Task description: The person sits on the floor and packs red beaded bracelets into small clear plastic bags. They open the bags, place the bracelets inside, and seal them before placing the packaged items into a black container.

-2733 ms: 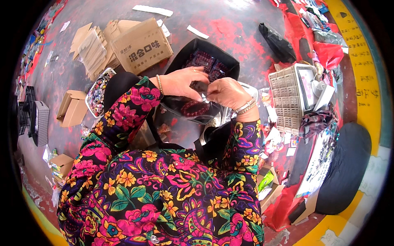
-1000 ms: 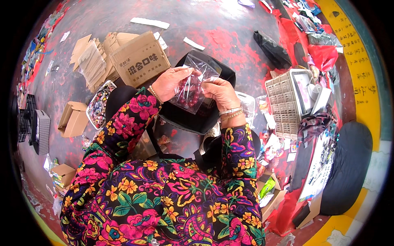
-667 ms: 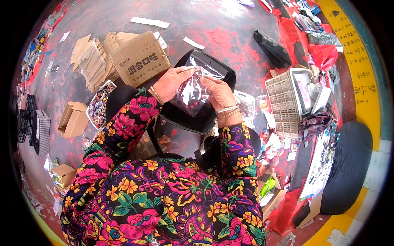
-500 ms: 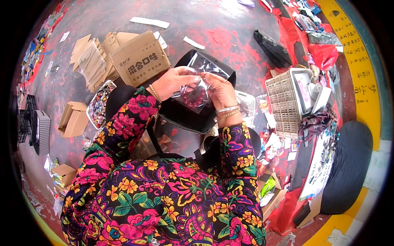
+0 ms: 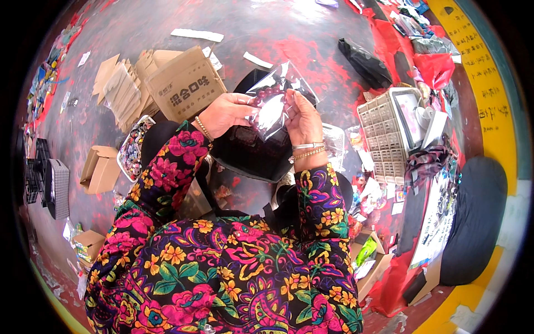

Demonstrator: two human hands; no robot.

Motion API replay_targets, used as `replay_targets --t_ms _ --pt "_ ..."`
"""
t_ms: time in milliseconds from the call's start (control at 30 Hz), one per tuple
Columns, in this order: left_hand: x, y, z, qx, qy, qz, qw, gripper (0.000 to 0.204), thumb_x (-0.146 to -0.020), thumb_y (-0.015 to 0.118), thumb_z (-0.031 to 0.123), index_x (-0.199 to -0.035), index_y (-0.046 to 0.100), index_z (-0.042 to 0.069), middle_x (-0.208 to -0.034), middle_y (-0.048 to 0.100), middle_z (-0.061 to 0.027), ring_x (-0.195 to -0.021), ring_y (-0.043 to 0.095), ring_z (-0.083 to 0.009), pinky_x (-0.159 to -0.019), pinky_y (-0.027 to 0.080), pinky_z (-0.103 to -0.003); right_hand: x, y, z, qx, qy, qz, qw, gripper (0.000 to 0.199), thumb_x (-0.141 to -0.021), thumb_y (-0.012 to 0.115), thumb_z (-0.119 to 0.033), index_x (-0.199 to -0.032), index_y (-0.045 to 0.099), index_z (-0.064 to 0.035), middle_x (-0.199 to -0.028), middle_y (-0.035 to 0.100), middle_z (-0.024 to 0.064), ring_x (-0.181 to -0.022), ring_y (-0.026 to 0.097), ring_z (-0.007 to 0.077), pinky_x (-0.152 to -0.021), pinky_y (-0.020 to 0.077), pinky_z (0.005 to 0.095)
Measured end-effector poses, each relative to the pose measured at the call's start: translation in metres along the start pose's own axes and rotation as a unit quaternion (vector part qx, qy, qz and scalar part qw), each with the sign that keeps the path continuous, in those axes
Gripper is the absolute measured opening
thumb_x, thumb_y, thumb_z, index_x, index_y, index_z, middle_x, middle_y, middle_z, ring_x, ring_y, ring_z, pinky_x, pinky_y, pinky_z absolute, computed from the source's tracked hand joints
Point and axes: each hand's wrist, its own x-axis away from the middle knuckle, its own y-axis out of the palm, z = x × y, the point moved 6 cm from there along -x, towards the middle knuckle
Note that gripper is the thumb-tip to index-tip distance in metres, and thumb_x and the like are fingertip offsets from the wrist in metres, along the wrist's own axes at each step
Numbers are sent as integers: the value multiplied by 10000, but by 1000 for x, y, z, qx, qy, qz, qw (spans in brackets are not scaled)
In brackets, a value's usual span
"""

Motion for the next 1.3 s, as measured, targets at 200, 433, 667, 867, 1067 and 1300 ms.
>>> replay_targets --t_ms 200,433,667,867,1067,1300 --pt "7 15 10 -10 8 -23 1000 254 -827 600 103 -1039 597 -38 -906 636 -68 -816 607 -124 -738 493 -268 8 12 -28 -37 -41 -94 994 267 -846 615 -238 -1004 595 -24 -876 650 102 -791 625 191 -629 489 295" --pt "4 12 7 -55 0 -32 998 244 -867 584 158 -1037 583 -18 -950 634 -64 -851 594 -111 -766 471 -245 -2 -5 -44 -3 -38 -128 991 261 -855 600 -238 -1001 590 -22 -971 650 132 -877 638 242 -663 505 294" --pt "6 12 13 -7 52 -36 998 300 -906 534 178 -1117 561 -34 -963 636 -62 -857 605 -113 -736 491 -237 11 16 -29 -48 -58 -158 985 340 -838 619 -248 -1058 570 6 -1028 631 131 -959 606 226 -776 489 314" --pt "7 11 17 -71 56 -5 996 316 -911 530 199 -1126 557 -30 -962 631 -54 -852 602 -101 -724 488 -227 21 36 0 2 32 -212 977 370 -836 627 -247 -1104 551 -3 -1046 621 124 -963 595 219 -847 473 344" --pt "4 5 13 -90 33 27 995 314 -912 521 204 -1119 551 -30 -945 629 -48 -835 603 -100 -730 483 -232 17 37 5 -49 28 -194 979 332 -865 589 -242 -1098 550 -9 -1034 615 116 -962 585 227 -860 473 374" --pt "5 6 17 -167 45 14 985 269 -895 543 171 -1089 571 -13 -943 631 -54 -844 607 -112 -752 485 -260 10 28 -2 -54 20 -185 981 308 -893 535 -237 -1096 544 -6 -1037 615 119 -959 585 242 -887 441 379"
